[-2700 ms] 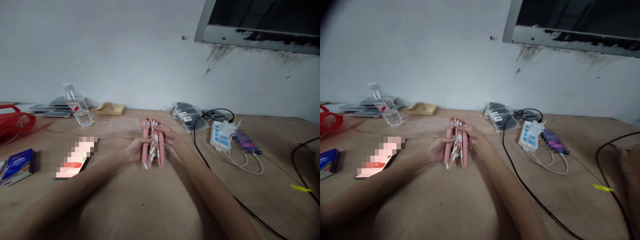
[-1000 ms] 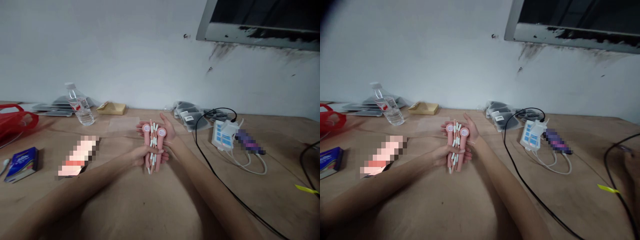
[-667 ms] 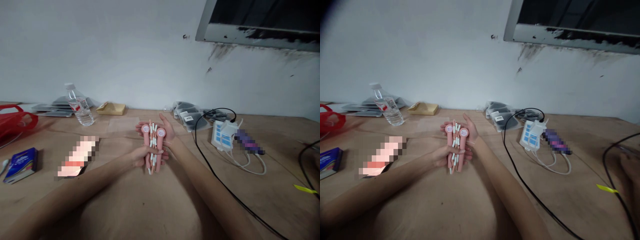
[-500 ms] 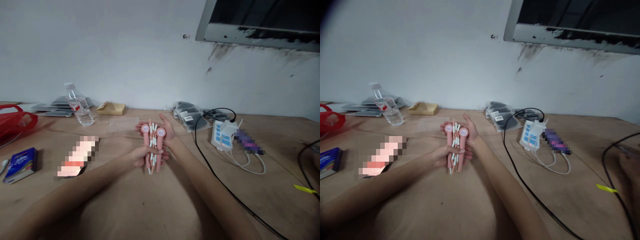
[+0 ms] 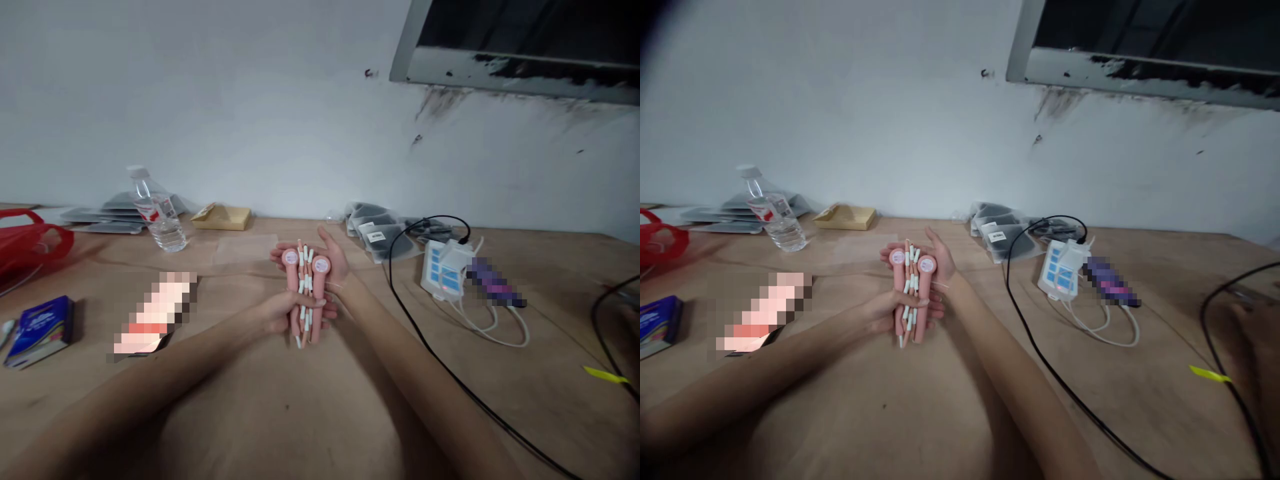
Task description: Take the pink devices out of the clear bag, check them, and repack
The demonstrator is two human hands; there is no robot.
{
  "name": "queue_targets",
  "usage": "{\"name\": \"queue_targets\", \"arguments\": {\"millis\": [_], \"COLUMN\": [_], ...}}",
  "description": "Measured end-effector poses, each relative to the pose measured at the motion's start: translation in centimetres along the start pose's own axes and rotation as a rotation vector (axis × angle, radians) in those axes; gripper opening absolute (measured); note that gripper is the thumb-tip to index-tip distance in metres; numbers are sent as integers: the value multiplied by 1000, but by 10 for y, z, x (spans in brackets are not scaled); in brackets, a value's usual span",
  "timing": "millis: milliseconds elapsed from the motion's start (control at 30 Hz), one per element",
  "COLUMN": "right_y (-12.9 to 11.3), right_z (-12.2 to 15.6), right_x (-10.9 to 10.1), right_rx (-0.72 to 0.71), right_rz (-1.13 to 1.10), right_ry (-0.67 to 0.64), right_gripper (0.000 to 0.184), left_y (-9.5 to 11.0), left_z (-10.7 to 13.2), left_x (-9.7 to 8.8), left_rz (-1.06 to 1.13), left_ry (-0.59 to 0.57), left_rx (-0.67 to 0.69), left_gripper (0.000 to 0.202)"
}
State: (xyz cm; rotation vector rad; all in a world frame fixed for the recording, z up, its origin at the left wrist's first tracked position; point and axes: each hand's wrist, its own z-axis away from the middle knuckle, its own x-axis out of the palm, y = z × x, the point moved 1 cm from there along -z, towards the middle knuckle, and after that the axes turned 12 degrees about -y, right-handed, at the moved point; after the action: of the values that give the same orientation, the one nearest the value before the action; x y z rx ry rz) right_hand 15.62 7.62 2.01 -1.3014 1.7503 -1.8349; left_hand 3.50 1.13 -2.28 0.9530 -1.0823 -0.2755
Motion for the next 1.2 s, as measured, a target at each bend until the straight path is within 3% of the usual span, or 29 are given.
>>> {"name": "queue_targets", "arguments": {"millis": [200,333,500,567,667,733,867,1067,1200], "right_y": [1,-12,-22,-13,11,27,45,40,39], "right_z": [0,6,31,48,80,99,118,113,114], "right_x": [2,3,-8,-16,-26,-30,-27,-15,-14], "right_rx": [32,12,-19,-71,-88,-115,-71,-62,-50], "right_rz": [-116,-103,177,345,609,816,1096,1296,1358], "right_ry": [-13,-35,117,234,369,408,361,166,142], "right_gripper": [81,76,60,55,58,60,62,51,49], "left_y": [4,11,31,38,43,41,31,21,17], "left_z": [1,3,10,13,17,17,14,14,14], "left_x": [3,10,5,0,-5,-8,-8,-10,-14], "left_rz": [-12,-156,-857,-1085,-1664,-1833,-1918,-2010,-2063], "left_ry": [48,165,497,573,639,644,591,517,450], "left_rx": [-19,9,46,60,-80,-170,-179,-148,-82], "left_gripper": [30,27,13,16,33,36,29,51,68]}}
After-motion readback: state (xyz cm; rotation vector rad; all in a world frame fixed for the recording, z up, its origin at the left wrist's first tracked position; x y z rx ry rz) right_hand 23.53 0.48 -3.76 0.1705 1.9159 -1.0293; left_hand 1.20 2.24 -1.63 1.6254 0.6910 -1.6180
